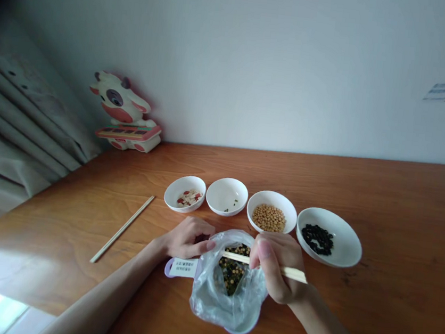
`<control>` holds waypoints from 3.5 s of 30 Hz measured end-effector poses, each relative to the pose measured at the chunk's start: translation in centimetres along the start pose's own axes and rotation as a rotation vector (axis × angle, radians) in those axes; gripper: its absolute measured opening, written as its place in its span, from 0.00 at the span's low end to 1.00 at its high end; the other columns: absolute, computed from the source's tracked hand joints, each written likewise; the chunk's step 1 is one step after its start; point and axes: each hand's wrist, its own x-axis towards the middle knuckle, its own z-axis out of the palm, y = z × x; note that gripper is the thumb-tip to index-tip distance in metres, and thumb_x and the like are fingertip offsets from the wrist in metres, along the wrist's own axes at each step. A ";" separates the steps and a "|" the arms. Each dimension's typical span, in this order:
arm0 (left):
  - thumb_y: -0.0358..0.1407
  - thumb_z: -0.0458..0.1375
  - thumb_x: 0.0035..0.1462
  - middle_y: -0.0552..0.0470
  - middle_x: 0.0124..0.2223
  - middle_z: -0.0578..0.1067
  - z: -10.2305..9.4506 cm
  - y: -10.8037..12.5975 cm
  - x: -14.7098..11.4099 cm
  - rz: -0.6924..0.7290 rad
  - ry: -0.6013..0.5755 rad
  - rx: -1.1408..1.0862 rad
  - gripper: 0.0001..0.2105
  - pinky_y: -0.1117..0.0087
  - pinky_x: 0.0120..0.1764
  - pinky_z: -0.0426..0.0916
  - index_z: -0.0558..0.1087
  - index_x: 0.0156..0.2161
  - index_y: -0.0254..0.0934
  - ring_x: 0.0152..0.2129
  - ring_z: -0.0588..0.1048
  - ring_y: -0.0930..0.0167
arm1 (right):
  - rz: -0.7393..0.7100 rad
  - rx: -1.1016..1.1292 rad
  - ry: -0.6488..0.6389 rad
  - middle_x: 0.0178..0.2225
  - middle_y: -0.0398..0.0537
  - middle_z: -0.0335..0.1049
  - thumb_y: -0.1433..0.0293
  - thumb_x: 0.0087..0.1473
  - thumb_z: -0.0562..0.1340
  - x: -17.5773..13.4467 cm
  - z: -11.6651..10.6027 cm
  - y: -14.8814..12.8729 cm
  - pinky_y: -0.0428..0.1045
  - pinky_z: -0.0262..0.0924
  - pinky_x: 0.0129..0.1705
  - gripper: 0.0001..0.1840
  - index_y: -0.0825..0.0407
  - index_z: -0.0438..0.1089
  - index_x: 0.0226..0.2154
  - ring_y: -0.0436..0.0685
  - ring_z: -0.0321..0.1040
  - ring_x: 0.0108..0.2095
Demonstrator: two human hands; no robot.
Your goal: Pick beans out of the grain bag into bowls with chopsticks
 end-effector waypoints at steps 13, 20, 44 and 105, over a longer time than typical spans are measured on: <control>0.41 0.47 0.74 0.52 0.26 0.70 0.2 0.2 0.2 0.077 0.051 0.081 0.21 0.68 0.28 0.58 0.63 0.27 0.37 0.23 0.65 0.73 | 0.146 -0.141 -0.199 0.21 0.42 0.64 0.63 0.71 0.52 0.5 -0.5 -1.9 0.51 0.58 0.29 0.22 0.49 0.69 0.26 0.52 0.66 0.23; 0.41 0.47 0.74 0.51 0.26 0.70 0.1 0.2 -0.4 0.105 0.097 0.113 0.21 0.67 0.29 0.59 0.61 0.27 0.38 0.23 0.66 0.72 | 0.387 0.001 -0.161 0.25 0.45 0.70 0.57 0.74 0.46 0.2 -1.9 0.1 0.49 0.61 0.29 0.29 0.49 0.75 0.31 0.52 0.67 0.26; 0.41 0.45 0.72 0.50 0.28 0.73 -1.0 -1.6 -1.9 0.085 0.107 0.151 0.19 0.67 0.31 0.61 0.64 0.28 0.37 0.24 0.68 0.71 | 0.407 0.081 0.240 0.20 0.51 0.69 0.50 0.71 0.51 4.2 -2.0 -0.1 0.53 0.54 0.24 0.36 0.51 0.75 0.20 0.52 0.64 0.22; 0.45 0.42 0.76 0.49 0.29 0.76 -0.4 -0.7 -1.3 0.057 0.081 0.203 0.25 0.68 0.29 0.58 0.69 0.29 0.36 0.23 0.69 0.72 | 0.479 0.072 0.262 0.22 0.49 0.69 0.38 0.65 0.41 -1.9 -1.6 1.1 0.53 0.55 0.23 0.43 0.47 0.74 0.22 0.55 0.60 0.20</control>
